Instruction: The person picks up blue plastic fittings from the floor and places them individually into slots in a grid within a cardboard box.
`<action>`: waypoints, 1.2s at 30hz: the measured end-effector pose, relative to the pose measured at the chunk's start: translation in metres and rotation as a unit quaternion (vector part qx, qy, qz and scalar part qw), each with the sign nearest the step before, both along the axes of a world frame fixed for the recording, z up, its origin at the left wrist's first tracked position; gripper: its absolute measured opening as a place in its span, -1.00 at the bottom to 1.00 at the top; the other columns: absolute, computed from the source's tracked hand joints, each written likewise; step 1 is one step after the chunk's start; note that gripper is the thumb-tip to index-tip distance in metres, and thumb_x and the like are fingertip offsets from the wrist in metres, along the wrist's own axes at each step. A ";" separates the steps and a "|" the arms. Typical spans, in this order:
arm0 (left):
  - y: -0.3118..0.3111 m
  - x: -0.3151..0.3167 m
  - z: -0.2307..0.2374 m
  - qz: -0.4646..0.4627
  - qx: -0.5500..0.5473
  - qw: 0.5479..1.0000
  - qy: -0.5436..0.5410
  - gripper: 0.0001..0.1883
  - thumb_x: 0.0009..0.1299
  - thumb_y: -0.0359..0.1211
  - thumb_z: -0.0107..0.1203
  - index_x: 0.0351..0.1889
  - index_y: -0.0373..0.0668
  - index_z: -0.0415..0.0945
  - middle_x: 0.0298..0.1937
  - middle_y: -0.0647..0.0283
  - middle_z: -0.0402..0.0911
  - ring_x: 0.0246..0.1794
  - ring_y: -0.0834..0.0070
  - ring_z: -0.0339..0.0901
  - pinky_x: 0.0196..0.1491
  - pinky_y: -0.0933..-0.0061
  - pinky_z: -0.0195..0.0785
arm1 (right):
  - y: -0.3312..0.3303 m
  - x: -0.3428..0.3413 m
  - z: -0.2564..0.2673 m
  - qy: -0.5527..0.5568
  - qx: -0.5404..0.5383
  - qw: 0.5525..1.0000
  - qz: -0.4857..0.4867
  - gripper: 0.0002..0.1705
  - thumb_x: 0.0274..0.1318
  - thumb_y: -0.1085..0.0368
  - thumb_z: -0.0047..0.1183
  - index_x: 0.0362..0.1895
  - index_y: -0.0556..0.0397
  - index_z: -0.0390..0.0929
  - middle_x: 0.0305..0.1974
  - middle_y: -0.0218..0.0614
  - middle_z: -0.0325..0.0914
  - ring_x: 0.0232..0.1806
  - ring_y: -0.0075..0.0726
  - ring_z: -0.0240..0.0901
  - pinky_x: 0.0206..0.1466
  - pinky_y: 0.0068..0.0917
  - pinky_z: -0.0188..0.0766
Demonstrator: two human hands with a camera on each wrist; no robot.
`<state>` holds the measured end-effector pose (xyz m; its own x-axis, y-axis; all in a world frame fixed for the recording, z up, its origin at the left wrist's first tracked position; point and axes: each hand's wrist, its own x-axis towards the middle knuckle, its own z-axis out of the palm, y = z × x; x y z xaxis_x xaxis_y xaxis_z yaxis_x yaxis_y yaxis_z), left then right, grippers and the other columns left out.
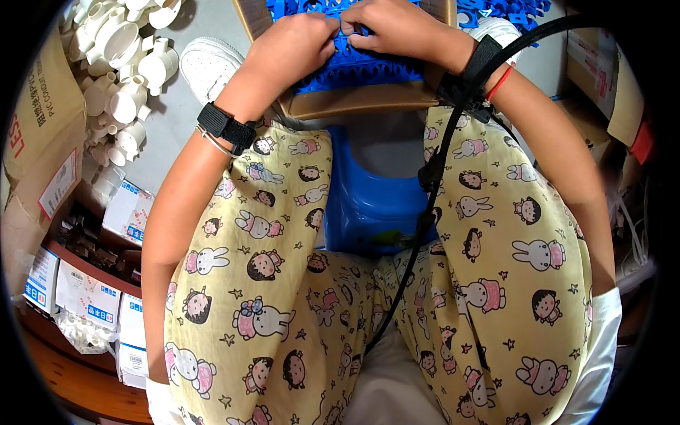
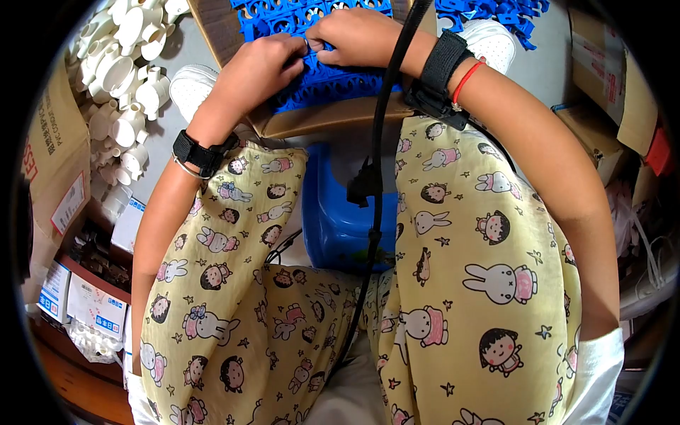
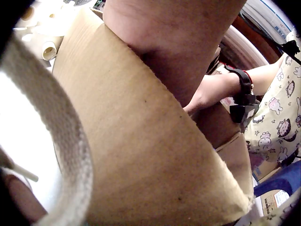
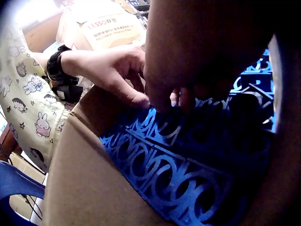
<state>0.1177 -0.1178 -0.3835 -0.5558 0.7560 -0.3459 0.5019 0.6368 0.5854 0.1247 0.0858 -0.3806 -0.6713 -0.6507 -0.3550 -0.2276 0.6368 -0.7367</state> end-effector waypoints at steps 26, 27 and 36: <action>-0.002 -0.009 0.009 0.064 0.035 0.996 0.050 -0.82 0.29 -0.42 0.03 -0.18 -0.19 0.57 -0.30 0.08 0.63 -0.26 0.12 0.58 -0.14 0.25 0.46 | 0.000 -0.003 0.011 -0.054 -0.046 0.993 -0.091 -0.75 -0.06 0.25 0.04 -0.26 0.09 0.53 -0.33 -0.03 0.57 -0.23 0.14 0.50 -0.14 -0.11 0.42; -0.004 -0.012 0.009 0.064 0.035 0.996 0.050 -0.82 0.29 -0.42 0.03 -0.18 -0.19 0.57 -0.30 0.08 0.63 -0.26 0.12 0.58 -0.14 0.25 0.46 | 0.000 -0.004 0.012 -0.040 -0.048 0.992 -0.112 -0.73 -0.05 0.25 0.02 -0.23 0.09 0.48 -0.32 -0.03 0.55 -0.22 0.14 0.49 -0.13 -0.12 0.40; 0.002 -0.043 0.028 0.244 0.111 0.927 -0.264 -0.69 0.27 -0.61 -0.22 -0.25 -0.35 0.60 -0.41 0.20 0.64 -0.40 0.53 0.56 -0.23 0.50 0.45 | 0.034 -0.009 0.037 0.133 -0.069 0.985 -0.088 -0.76 0.05 0.54 -0.25 -0.13 0.17 0.29 -0.24 0.05 0.33 -0.14 0.16 0.31 -0.02 -0.15 0.28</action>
<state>0.0750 -0.1161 -0.3551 -0.6482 0.5444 -0.5324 -0.2073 0.5466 0.8113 0.1157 0.1193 -0.3433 -0.8350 -0.5460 -0.0676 -0.3198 0.5815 -0.7480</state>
